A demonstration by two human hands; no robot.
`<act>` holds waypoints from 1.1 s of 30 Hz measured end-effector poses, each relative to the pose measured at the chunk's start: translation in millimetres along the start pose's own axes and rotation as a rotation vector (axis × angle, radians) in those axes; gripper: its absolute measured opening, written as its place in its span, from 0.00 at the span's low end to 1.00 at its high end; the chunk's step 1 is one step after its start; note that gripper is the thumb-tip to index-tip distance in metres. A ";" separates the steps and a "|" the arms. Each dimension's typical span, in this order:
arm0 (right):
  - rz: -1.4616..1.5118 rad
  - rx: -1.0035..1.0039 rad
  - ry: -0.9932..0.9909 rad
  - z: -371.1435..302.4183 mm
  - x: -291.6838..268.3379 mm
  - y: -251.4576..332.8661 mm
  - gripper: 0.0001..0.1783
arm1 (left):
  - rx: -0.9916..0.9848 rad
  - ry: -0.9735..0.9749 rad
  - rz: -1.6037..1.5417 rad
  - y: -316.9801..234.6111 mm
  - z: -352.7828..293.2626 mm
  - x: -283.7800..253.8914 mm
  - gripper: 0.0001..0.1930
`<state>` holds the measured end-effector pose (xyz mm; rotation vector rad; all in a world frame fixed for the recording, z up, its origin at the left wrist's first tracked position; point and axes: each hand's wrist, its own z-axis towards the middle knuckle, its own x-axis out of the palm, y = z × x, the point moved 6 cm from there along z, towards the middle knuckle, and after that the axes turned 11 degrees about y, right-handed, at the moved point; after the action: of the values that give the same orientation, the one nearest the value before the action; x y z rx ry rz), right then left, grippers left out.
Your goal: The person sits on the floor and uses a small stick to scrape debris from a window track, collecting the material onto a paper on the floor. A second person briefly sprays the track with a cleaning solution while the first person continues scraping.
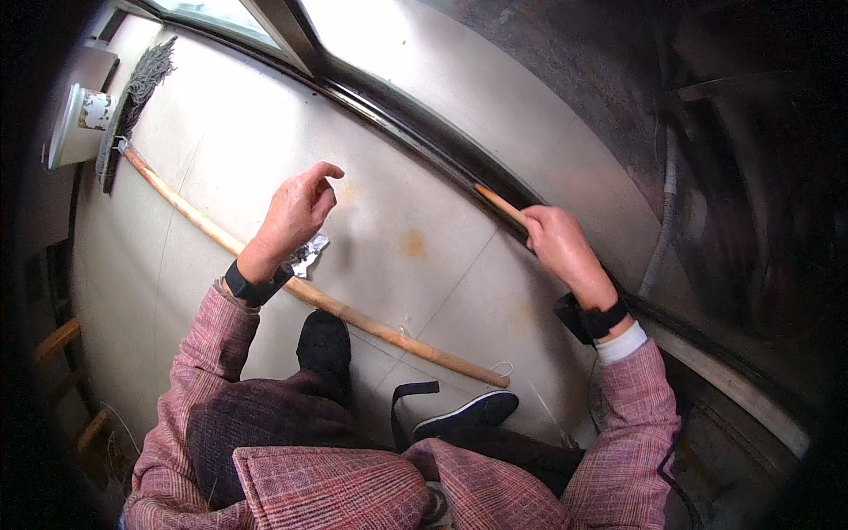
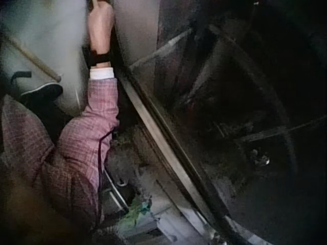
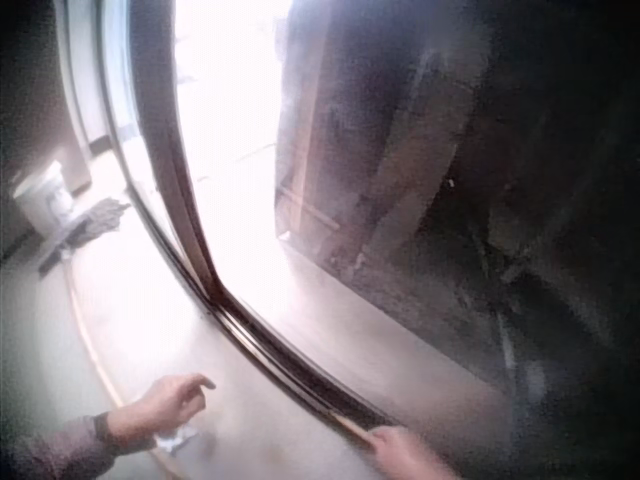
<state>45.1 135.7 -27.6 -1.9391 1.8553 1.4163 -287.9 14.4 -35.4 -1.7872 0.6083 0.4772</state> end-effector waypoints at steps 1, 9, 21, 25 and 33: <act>0.008 -0.018 -0.006 7.8 1.7 7.3 0.16 | 0.003 0.000 0.003 -0.7 -0.7 0.4 0.12; 0.002 -0.138 -0.097 28.9 5.4 46.4 0.15 | -0.017 0.033 -0.061 -5.1 -4.7 3.3 0.12; 0.066 0.122 0.002 -42.8 -3.3 -38.2 0.17 | 0.015 0.096 -0.106 -20.0 1.7 21.5 0.12; 0.102 0.084 0.006 -46.8 -13.8 -31.9 0.16 | -0.008 0.096 -0.100 -23.5 -2.3 18.9 0.12; -0.318 0.026 -0.193 -84.6 -20.5 -52.4 0.13 | 0.022 0.133 -0.113 -32.9 5.5 32.6 0.13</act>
<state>137.0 109.8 7.1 -1.9029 1.4036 1.4106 -242.0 22.0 -31.8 -1.8309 0.5979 0.2755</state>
